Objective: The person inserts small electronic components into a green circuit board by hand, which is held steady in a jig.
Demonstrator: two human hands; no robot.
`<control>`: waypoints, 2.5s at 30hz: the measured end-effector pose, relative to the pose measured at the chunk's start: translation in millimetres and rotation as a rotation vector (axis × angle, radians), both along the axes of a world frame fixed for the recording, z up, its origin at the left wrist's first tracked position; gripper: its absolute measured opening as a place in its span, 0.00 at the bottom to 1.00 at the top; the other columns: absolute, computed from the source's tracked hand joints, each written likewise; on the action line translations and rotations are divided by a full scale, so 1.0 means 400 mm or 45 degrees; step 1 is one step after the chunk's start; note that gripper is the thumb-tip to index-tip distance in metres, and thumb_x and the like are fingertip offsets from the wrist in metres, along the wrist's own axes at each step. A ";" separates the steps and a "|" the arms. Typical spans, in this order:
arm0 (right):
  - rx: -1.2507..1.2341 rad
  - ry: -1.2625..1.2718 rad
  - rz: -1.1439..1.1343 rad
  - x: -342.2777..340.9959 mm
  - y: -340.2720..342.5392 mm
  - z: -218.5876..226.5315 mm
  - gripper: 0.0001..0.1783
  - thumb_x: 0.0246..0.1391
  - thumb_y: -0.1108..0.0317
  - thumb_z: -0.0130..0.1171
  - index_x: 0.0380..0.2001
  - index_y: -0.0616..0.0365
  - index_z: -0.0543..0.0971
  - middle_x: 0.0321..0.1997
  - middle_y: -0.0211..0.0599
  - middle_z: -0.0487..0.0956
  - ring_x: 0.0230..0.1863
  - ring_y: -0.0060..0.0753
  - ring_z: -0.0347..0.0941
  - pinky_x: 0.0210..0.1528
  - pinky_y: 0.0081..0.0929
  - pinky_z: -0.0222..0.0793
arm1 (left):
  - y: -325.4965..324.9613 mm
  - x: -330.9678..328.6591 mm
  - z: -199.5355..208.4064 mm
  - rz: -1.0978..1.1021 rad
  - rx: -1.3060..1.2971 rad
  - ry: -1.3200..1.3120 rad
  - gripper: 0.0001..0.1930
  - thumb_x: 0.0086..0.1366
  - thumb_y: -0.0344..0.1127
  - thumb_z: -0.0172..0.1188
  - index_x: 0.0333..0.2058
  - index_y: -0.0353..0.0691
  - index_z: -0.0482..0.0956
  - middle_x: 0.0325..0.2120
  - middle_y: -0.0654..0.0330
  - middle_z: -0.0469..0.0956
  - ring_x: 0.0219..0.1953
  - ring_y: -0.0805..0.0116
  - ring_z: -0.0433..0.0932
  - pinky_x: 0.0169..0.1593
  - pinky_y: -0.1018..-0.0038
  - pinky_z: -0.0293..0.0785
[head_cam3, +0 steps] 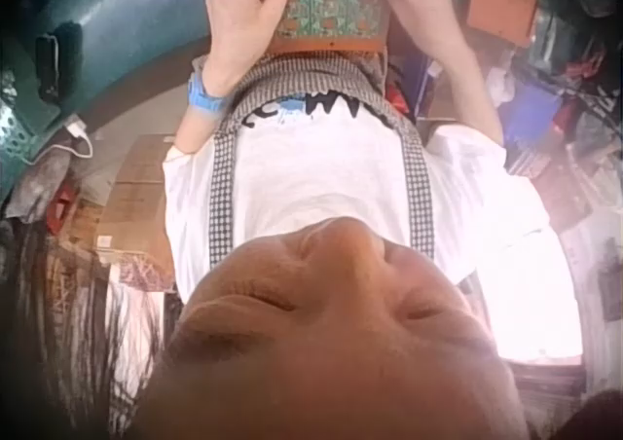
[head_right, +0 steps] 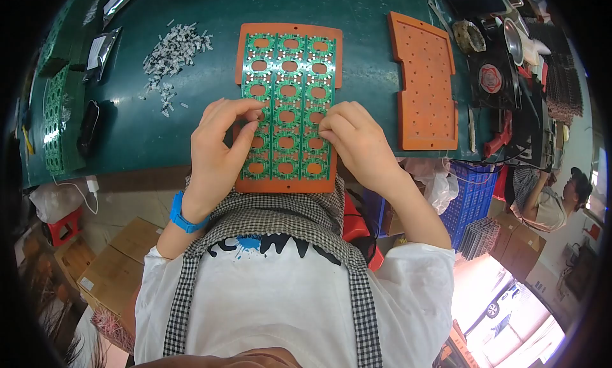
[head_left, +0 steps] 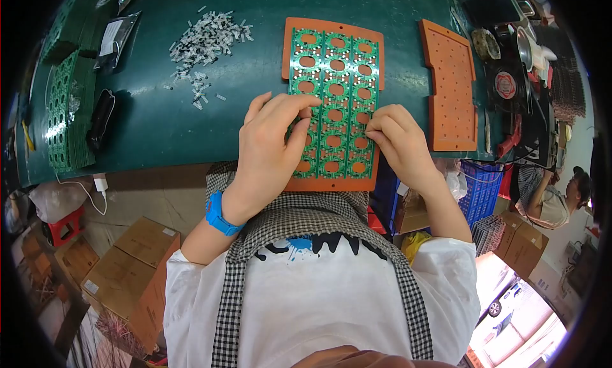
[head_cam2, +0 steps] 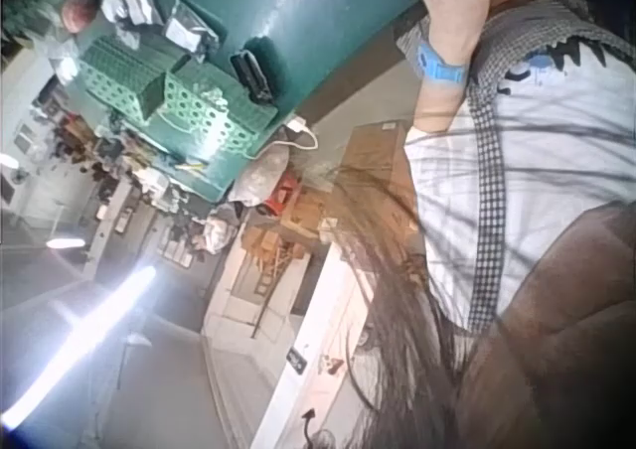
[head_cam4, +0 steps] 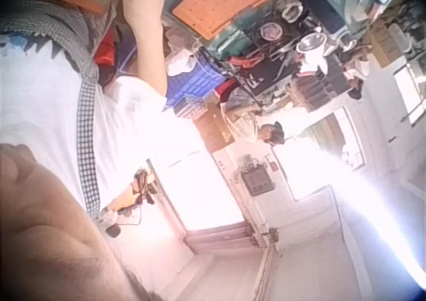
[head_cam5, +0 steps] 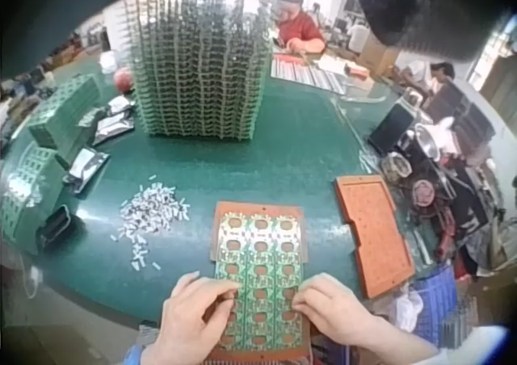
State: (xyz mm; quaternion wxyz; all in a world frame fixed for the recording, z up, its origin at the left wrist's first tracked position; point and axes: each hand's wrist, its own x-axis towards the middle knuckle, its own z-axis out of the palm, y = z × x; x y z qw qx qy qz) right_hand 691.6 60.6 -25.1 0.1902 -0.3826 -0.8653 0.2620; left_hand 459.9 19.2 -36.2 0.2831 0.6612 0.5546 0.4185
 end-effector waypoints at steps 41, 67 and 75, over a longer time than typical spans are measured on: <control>-0.152 0.103 -0.048 0.006 -0.064 0.012 0.06 0.47 0.77 0.60 0.30 0.61 0.75 0.35 0.38 0.73 0.38 0.42 0.70 0.40 0.32 0.67 | 0.083 -0.095 -0.033 0.377 0.090 -0.134 0.16 0.58 0.26 0.60 0.46 0.40 0.77 0.33 0.63 0.77 0.26 0.77 0.71 0.29 0.80 0.67; 0.286 -0.054 0.028 0.016 -0.104 -0.018 0.14 0.39 0.72 0.67 0.32 0.57 0.77 0.38 0.35 0.75 0.39 0.40 0.74 0.38 0.33 0.72 | 0.042 -0.133 -0.026 0.160 0.130 0.036 0.21 0.54 0.27 0.65 0.48 0.39 0.76 0.39 0.58 0.76 0.41 0.63 0.73 0.47 0.68 0.68; 0.378 -0.377 -0.959 0.253 0.092 0.007 0.33 0.53 0.49 0.60 0.56 0.59 0.69 0.62 0.51 0.63 0.60 0.56 0.61 0.61 0.44 0.56 | -0.063 -0.124 0.051 -0.598 -0.169 0.627 0.50 0.40 0.42 0.75 0.63 0.50 0.60 0.60 0.50 0.60 0.66 0.52 0.54 0.66 0.43 0.43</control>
